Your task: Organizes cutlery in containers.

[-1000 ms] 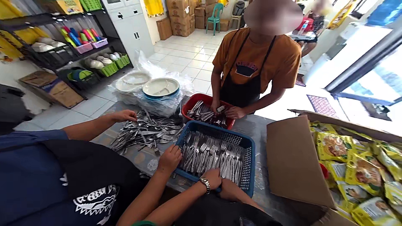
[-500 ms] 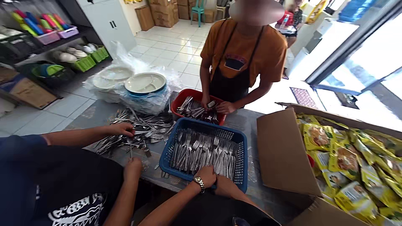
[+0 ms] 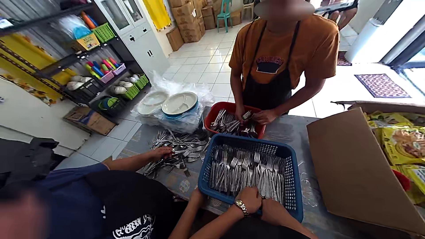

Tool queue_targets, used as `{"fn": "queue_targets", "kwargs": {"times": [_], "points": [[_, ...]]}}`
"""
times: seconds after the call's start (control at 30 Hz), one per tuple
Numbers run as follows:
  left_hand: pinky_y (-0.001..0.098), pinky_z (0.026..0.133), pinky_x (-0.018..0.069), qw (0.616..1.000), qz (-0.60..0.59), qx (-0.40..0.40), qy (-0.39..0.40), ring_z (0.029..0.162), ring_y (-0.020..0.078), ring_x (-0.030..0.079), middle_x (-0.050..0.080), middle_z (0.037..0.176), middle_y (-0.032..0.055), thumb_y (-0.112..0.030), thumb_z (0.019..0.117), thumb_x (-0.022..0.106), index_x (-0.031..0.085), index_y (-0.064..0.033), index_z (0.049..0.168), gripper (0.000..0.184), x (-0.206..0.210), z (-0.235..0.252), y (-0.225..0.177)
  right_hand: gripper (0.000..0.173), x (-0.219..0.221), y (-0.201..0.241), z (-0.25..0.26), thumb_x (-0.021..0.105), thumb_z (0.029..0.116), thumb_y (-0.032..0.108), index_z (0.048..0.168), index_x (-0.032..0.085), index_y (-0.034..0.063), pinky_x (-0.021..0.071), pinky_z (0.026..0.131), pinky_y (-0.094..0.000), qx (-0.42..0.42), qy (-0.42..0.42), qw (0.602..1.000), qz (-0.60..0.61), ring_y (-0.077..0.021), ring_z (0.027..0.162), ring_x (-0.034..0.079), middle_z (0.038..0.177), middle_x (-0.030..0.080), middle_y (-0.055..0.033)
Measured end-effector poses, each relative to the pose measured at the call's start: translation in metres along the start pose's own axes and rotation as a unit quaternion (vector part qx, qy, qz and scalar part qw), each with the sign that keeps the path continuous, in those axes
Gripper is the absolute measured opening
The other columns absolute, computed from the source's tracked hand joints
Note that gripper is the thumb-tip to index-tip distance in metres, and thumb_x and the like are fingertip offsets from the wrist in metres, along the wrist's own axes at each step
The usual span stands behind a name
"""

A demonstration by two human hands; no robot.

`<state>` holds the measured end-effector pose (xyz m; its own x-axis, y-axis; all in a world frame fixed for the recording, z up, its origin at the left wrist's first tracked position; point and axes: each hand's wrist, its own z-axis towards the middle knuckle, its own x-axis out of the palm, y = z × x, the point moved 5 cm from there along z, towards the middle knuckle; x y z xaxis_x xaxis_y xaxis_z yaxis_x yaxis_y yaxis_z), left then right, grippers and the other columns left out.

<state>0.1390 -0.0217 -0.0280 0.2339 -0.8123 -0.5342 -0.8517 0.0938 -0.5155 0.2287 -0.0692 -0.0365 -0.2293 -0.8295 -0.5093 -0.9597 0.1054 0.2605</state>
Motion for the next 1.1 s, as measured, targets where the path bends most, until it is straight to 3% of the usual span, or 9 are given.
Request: {"fn": "queue_targets", "kwargs": {"times": [0.27,0.37,0.43,0.57,0.63,0.67,0.83,0.93,1.1], "points": [[0.0601,0.100,0.0497,1.000,0.007,-0.005,0.013,0.118,0.0392,0.065,0.068,0.120,0.0244,-0.030,0.1109,0.036,0.063,-0.0013,0.129,0.043,0.003,0.004,-0.001,0.064,0.004,-0.006,0.009,0.071,0.0911,0.044,0.132,0.060,-0.0047,0.0488,0.103,-0.0601,-0.016,-0.025,0.999,0.036,-0.0410,0.128,0.060,0.132,0.063,-0.0264],[0.0615,0.100,0.0497,1.000,-0.005,0.006,-0.017,0.116,0.0402,0.066,0.069,0.119,0.0251,-0.031,0.1107,0.039,0.064,-0.0007,0.129,0.043,-0.003,0.006,0.000,0.066,0.000,-0.010,0.016,0.075,0.0896,0.044,0.130,0.060,-0.0055,0.0487,0.102,-0.0628,-0.047,-0.047,0.995,0.080,-0.0438,0.123,0.062,0.127,0.064,-0.0284],[0.0607,0.099,0.0504,0.999,-0.015,0.027,-0.040,0.115,0.0401,0.066,0.069,0.117,0.0252,-0.031,0.1110,0.039,0.064,0.0005,0.127,0.043,-0.007,-0.004,-0.005,0.060,0.000,-0.017,0.014,0.076,0.0900,0.044,0.122,0.066,-0.0053,0.0500,0.097,-0.0649,-0.127,-0.060,0.979,0.145,-0.0437,0.111,0.066,0.114,0.069,-0.0281],[0.0576,0.087,0.0528,0.972,-0.090,0.087,-0.197,0.094,0.0392,0.069,0.070,0.093,0.0247,-0.016,0.1064,0.047,0.070,0.0082,0.101,0.034,-0.022,-0.035,0.007,0.057,-0.016,-0.006,-0.010,0.042,0.1109,0.043,0.141,0.057,-0.0022,0.0419,0.108,-0.0599,-0.192,0.031,0.961,0.199,-0.0406,0.123,0.061,0.131,0.063,-0.0286],[0.0522,0.072,0.0562,0.923,-0.105,0.136,-0.344,0.076,0.0332,0.068,0.066,0.077,0.0193,-0.009,0.1001,0.053,0.068,0.0063,0.084,0.027,-0.023,-0.051,0.028,0.059,-0.016,0.004,-0.007,0.033,0.1126,0.044,0.148,0.053,-0.0003,0.0348,0.117,-0.0576,-0.206,0.044,0.958,0.196,-0.0379,0.138,0.053,0.145,0.057,-0.0262],[0.0497,0.071,0.0568,0.902,-0.111,0.147,-0.391,0.074,0.0309,0.068,0.065,0.075,0.0178,-0.008,0.0989,0.053,0.067,0.0058,0.081,0.027,-0.024,-0.060,0.038,0.061,-0.013,0.010,-0.002,0.033,0.1123,0.046,0.149,0.051,0.0001,0.0333,0.119,-0.0567,-0.215,0.046,0.957,0.190,-0.0367,0.141,0.050,0.148,0.054,-0.0250],[0.0455,0.070,0.0569,0.857,-0.122,0.101,-0.490,0.071,0.0276,0.067,0.066,0.074,0.0169,-0.009,0.0987,0.051,0.067,0.0063,0.083,0.027,-0.019,-0.088,0.075,0.070,-0.014,0.042,0.014,0.038,0.1087,0.055,0.150,0.049,-0.0004,0.0374,0.114,-0.0622,-0.221,0.052,0.964,0.137,-0.0407,0.136,0.054,0.143,0.057,-0.0270],[0.0447,0.073,0.0574,0.842,-0.132,0.073,-0.518,0.074,0.0274,0.068,0.067,0.077,0.0171,-0.010,0.1002,0.051,0.067,0.0057,0.083,0.028,-0.017,-0.096,0.082,0.074,-0.016,0.056,0.020,0.036,0.1070,0.061,0.141,0.056,-0.0014,0.0425,0.107,-0.0647,-0.217,0.047,0.972,0.080,-0.0426,0.127,0.059,0.132,0.063,-0.0275],[0.0421,0.076,0.0577,0.812,-0.129,0.068,-0.566,0.076,0.0254,0.069,0.070,0.081,0.0163,-0.012,0.1026,0.052,0.069,0.0050,0.087,0.028,-0.030,-0.105,0.088,0.076,-0.016,0.072,0.027,0.034,0.1075,0.061,0.140,0.057,-0.0035,0.0402,0.110,-0.0637,-0.216,0.020,0.975,0.054,-0.0429,0.133,0.055,0.138,0.060,-0.0283]]}}
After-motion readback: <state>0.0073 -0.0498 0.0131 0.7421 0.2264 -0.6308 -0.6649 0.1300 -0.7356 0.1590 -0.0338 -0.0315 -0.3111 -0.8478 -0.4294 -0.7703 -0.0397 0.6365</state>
